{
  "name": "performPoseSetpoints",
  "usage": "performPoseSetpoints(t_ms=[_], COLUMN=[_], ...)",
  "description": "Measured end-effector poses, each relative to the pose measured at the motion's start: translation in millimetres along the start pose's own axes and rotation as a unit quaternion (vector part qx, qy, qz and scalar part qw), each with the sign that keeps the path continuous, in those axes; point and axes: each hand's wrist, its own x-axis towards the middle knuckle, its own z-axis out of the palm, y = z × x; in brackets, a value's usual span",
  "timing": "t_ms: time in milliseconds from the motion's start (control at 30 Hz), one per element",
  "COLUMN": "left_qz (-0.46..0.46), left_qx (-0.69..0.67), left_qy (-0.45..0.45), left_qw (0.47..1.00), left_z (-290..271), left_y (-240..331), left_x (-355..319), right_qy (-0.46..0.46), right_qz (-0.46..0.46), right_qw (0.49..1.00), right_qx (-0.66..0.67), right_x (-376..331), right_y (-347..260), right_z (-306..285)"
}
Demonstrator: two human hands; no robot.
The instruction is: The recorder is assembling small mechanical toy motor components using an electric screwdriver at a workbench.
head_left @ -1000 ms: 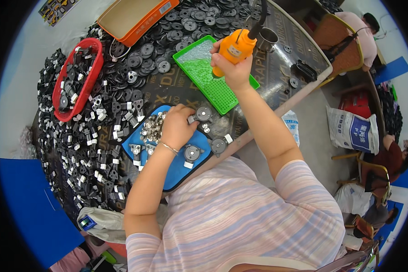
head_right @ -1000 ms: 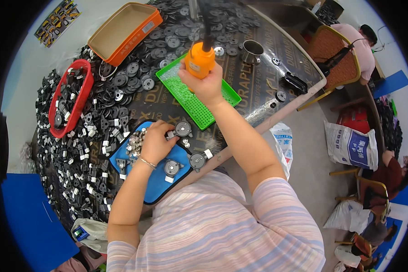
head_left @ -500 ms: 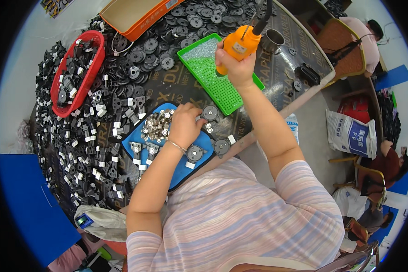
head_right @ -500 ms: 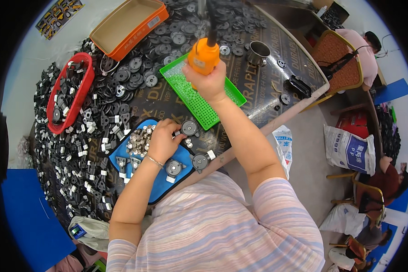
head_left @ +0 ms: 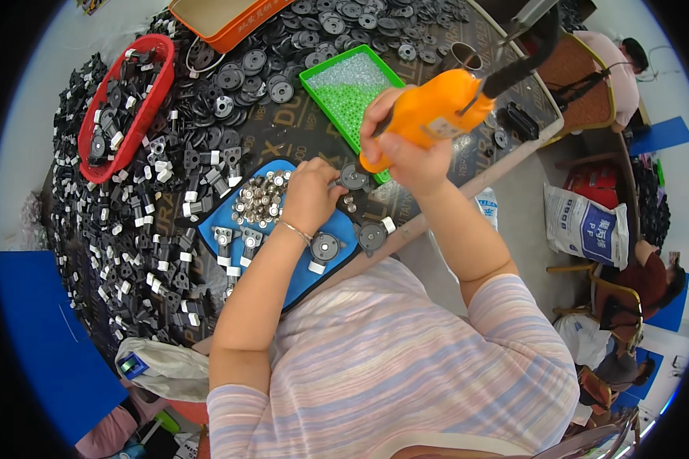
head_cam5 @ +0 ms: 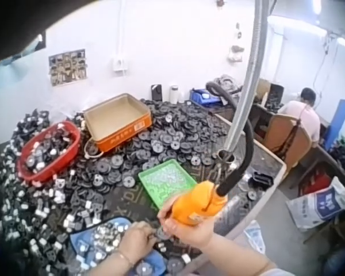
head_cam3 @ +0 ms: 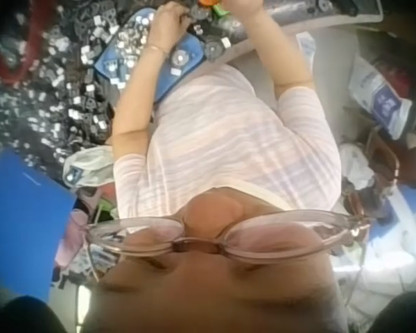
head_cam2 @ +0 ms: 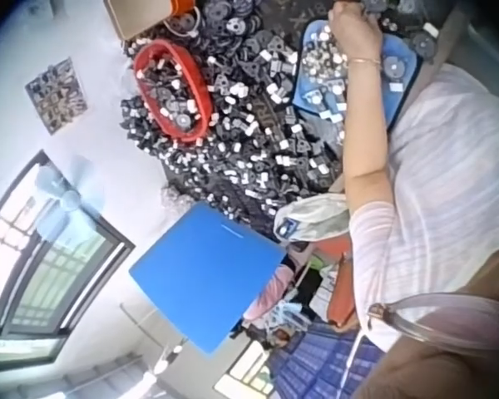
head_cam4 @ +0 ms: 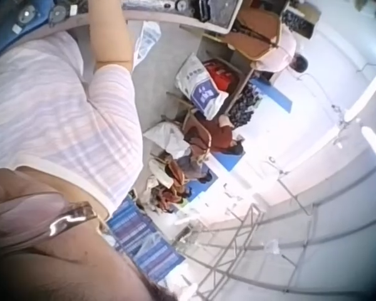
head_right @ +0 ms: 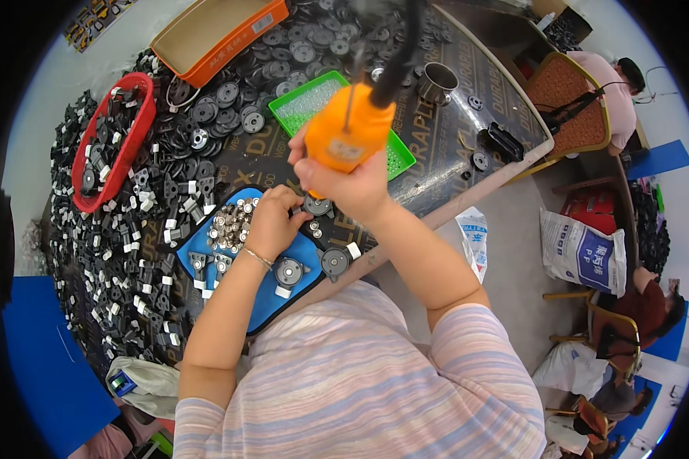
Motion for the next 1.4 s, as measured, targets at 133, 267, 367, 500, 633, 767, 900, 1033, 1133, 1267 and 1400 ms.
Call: performPoseSetpoints(t_ms=[133,267,367,500,633,767,900,1033,1133,1267,1400], left_qz=[-0.003,0.01,-0.006,0.006,-0.003,-0.019,-0.011,-0.009,0.02,0.006,0.0], left_qx=[-0.006,-0.012,-0.001,-0.028,-0.05,-0.02,-0.039,-0.039,-0.034,-0.031,-0.031], left_qy=[0.003,0.006,0.006,0.015,0.02,0.001,0.012,0.013,0.028,0.022,0.023], left_qw=[1.0,1.0,1.0,0.999,0.999,1.0,0.999,0.999,0.999,0.999,0.999], left_z=[0.9,2.7,4.4,5.2,5.2,2.3,3.9,4.7,6.9,6.4,8.2], left_y=[0.9,-0.6,-1.8,-1.4,1.5,2.1,1.0,0.9,-1.6,-1.8,-0.8], left_x=[-0.1,-0.5,-1.9,-1.5,0.4,-0.7,-1.2,0.1,-0.1,-1.6,-1.4], right_qy=[0.008,-0.003,-0.029,-0.084,-0.149,-0.125,-0.24,-0.152,-0.301,-0.133,-0.035], right_qz=[0.018,0.029,0.026,0.053,0.068,0.081,0.095,0.1,0.074,0.011,-0.024], right_qw=[1.0,0.999,0.997,0.993,0.984,0.987,0.961,0.978,0.946,0.991,0.999], right_qx=[-0.017,-0.036,-0.061,-0.069,-0.064,0.053,0.096,0.104,0.098,0.014,-0.02], right_x=[-5.8,-6.5,-4.2,1.0,10.7,13.3,29.5,27.0,35.2,41.0,43.8], right_y=[11.3,17.5,15.6,15.4,12.1,18.8,18.5,21.7,11.1,13.2,33.6], right_z=[6.2,7.0,11.0,7.4,2.0,-15.2,-28.0,-25.2,-18.9,-26.2,-38.5])
